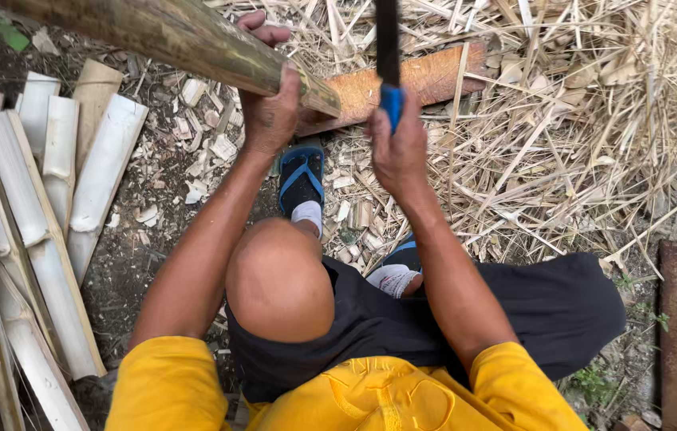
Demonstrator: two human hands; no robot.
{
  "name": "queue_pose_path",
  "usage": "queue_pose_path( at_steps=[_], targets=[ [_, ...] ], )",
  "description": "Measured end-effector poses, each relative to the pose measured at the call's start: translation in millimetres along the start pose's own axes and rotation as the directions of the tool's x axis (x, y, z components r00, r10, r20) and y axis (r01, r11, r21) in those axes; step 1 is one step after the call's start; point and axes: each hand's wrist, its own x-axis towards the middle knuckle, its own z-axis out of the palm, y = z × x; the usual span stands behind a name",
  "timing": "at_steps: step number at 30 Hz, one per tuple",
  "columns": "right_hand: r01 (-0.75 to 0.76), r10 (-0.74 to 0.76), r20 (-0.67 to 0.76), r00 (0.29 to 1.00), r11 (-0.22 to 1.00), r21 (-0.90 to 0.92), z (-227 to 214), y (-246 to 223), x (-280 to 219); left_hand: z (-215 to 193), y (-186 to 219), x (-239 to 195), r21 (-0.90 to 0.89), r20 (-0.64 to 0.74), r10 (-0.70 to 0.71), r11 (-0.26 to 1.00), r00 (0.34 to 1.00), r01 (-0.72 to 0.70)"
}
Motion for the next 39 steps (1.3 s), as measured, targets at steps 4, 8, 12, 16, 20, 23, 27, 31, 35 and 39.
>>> queue_pose_path(
  at_steps=[4,8,12,16,20,23,27,31,35,39],
  targets=[
    [0.273,-0.269,-0.168,0.948,0.962,0.001,-9.6,-0.2,10.4,9.0,-8.5,-7.3,0.116,-0.023,0.207,0.972,0.978,-0.203],
    [-0.089,0.092,0.016,0.996,0.986,-0.142,58.1,91.6,2.2,10.3,-14.1,-2.1,0.088,-0.036,0.187,0.979,0.982,-0.183],
    [-0.123,0.235,0.157,0.959,0.848,-0.515,72.5,125.2,-6.2,11.4,-8.8,-1.6,0.032,-0.047,0.189,0.982,0.981,-0.187],
    [-0.336,0.397,0.208,0.894,0.901,-0.276,31.2,50.9,23.5,17.3,-7.9,-2.1,0.083,-0.034,0.193,0.978,0.981,-0.19],
    [0.168,-0.166,-0.082,0.983,0.986,0.02,-10.4,-16.3,41.3,16.2,-3.6,-3.1,0.055,-0.038,0.154,0.987,0.987,-0.151],
    [0.253,-0.236,-0.211,0.949,0.966,0.057,-2.1,6.1,27.3,20.9,-2.5,-3.0,0.007,-0.043,0.14,0.99,0.989,-0.14],
    [-0.252,0.297,0.123,0.947,0.923,-0.292,66.9,89.5,8.5,28.0,-4.0,-0.4,0.079,-0.044,0.21,0.975,0.977,-0.206],
    [-0.206,0.36,0.254,0.898,0.852,-0.481,62.0,101.9,13.7,31.5,-3.9,4.0,0.169,-0.038,0.191,0.969,0.981,-0.182],
    [-0.185,0.219,0.141,0.965,0.957,-0.225,19.8,31.9,27.8,34.7,-8.9,5.2,0.013,-0.061,0.151,0.988,0.987,-0.151],
    [0.223,-0.213,-0.161,0.964,0.974,0.047,7.1,15.9,17.6,30.9,-5.4,1.9,0.001,-0.053,0.197,0.98,0.979,-0.197]
  ],
)
